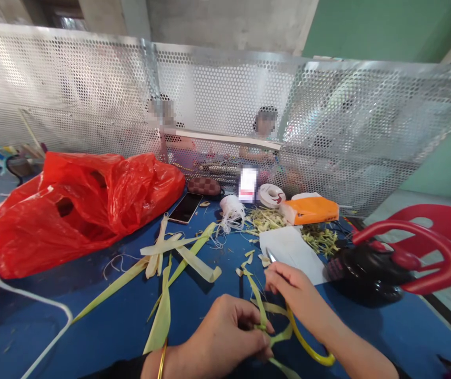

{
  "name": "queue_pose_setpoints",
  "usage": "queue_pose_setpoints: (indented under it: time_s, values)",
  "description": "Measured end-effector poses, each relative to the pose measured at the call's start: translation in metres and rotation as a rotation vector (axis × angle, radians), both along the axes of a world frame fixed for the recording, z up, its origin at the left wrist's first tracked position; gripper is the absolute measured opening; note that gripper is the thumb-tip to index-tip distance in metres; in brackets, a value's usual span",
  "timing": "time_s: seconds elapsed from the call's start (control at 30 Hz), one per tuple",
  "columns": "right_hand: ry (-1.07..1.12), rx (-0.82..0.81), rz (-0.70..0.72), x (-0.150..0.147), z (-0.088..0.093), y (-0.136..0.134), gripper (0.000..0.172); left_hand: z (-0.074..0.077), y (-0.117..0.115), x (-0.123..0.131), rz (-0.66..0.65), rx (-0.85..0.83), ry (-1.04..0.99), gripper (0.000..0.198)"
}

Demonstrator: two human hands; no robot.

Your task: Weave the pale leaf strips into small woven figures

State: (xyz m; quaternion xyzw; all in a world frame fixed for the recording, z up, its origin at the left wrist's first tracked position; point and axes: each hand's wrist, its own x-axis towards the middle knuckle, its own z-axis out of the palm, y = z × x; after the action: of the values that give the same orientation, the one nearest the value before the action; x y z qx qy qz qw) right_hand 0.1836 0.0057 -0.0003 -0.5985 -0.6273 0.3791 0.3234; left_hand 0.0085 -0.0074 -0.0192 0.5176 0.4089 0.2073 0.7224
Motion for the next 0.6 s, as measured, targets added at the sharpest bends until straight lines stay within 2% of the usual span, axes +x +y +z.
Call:
queue_pose_setpoints:
  time_s: [0.13, 0.3, 0.43, 0.6]
  values:
    - [-0.009, -0.037, 0.043, 0.003, -0.001, 0.002, 0.035, 0.001, -0.001, -0.001, -0.005, 0.069, 0.056, 0.020]
    - [0.047, -0.195, 0.152, -0.009, -0.001, -0.006, 0.021, 0.001, -0.003, -0.004, -0.085, 0.182, 0.180, 0.020]
    - [0.066, -0.163, 0.137, -0.012, 0.000, -0.008, 0.023, -0.001, -0.003, -0.004, -0.088, 0.181, 0.187, 0.020]
    - [-0.020, -0.095, 0.152, -0.007, -0.002, -0.006, 0.027, -0.004, -0.001, -0.003, -0.052, 0.106, 0.109, 0.021]
